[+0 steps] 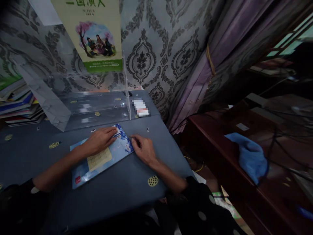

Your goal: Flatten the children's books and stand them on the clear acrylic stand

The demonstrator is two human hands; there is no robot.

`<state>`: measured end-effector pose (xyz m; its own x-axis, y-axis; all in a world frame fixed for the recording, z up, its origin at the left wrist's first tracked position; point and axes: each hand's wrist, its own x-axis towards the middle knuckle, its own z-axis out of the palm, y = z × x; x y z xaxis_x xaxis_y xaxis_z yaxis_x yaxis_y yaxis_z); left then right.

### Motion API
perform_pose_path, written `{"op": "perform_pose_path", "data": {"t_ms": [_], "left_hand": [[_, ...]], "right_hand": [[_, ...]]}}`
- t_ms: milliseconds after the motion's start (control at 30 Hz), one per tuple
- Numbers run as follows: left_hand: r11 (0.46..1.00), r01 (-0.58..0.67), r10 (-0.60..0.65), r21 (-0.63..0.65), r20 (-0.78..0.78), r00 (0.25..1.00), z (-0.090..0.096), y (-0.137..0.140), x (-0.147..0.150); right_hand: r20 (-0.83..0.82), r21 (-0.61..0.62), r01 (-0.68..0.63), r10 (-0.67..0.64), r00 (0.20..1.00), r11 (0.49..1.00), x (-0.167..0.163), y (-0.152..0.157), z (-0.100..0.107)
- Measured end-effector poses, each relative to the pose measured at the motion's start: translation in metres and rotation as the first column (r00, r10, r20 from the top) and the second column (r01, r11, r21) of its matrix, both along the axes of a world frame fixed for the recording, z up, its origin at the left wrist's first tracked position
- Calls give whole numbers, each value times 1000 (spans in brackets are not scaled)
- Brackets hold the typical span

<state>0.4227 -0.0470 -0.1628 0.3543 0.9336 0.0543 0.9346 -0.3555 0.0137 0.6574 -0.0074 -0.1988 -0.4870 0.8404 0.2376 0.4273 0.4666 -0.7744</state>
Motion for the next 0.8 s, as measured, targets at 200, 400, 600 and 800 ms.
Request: {"op": "perform_pose_path", "data": {"t_ms": [200, 400, 600, 800], "left_hand": [[999, 45, -45, 3, 6, 999, -2, -23, 20], [999, 42, -41, 33, -32, 999, -8, -45, 49], [996, 75, -70, 56, -86, 994, -8, -50, 59], [983, 131, -126, 132, -46, 991, -3, -48, 57]], "right_hand": [[-118, -130, -19, 4, 993, 991, -2, -1, -1], [-213, -250, -41, -14, 977, 968, -4, 0, -2], [-200, -228, -38, -9, 980, 973, -4, 1, -2], [-192, -161, -6, -25, 981, 987, -2, 0, 0]]}}
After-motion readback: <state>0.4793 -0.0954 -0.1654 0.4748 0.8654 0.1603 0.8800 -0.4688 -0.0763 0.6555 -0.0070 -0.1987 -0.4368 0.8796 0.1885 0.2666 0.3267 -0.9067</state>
